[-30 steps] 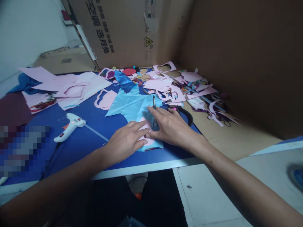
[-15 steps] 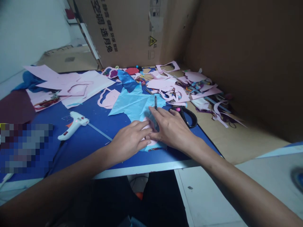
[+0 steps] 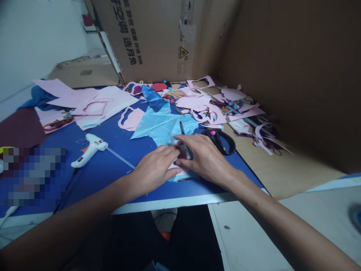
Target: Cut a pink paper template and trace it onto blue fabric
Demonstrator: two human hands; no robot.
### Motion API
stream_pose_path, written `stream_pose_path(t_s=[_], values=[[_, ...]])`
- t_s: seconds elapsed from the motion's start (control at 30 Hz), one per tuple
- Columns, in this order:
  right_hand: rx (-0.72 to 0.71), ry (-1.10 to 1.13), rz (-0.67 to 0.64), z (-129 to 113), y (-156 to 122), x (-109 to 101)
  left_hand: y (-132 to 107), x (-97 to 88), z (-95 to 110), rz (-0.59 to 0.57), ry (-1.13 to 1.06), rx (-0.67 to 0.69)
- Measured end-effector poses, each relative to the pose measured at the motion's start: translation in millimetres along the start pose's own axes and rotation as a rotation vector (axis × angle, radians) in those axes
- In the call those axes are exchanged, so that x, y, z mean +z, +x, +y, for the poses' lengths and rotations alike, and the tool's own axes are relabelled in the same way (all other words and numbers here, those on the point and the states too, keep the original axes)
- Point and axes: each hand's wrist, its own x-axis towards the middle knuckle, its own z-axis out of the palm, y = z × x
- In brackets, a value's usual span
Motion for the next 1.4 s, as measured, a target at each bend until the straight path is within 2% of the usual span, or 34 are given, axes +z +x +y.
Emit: stream_pose_path(t_s=[0.27,0.43,0.7,1.0,1.17,1.4], values=[[0.026,-0.012,-0.030,-0.9,-1.7,0.0,-3.0,3.0,-0.4,0.020,-0.015,0.015],[-0.016,-0.059,-0.060,6.0,-8.4,1.8,-3.1,-0.2,0.6,0.014,-0.073,-0.001],[-0.055,-0.089,-0.076,5.0,-5.6,0.8,-3.7,5.8,-18.7,0.123,-0.283,0.020],[-0.016,-0.071,-0.046,2.7,-7.0,7.5,-6.9,9.0,-20.7,0.128,-0.239,0.048],[-0.005,-0.069,0.013,0.7,-6.6,13.4,-6.9,9.4,-21.8,0.147,-0.269,0.075],[0.009,-0.046,-0.061,1.3,-10.3,10.3,-5.6,11.5,-22.1,0.157,-0.286,0.055]])
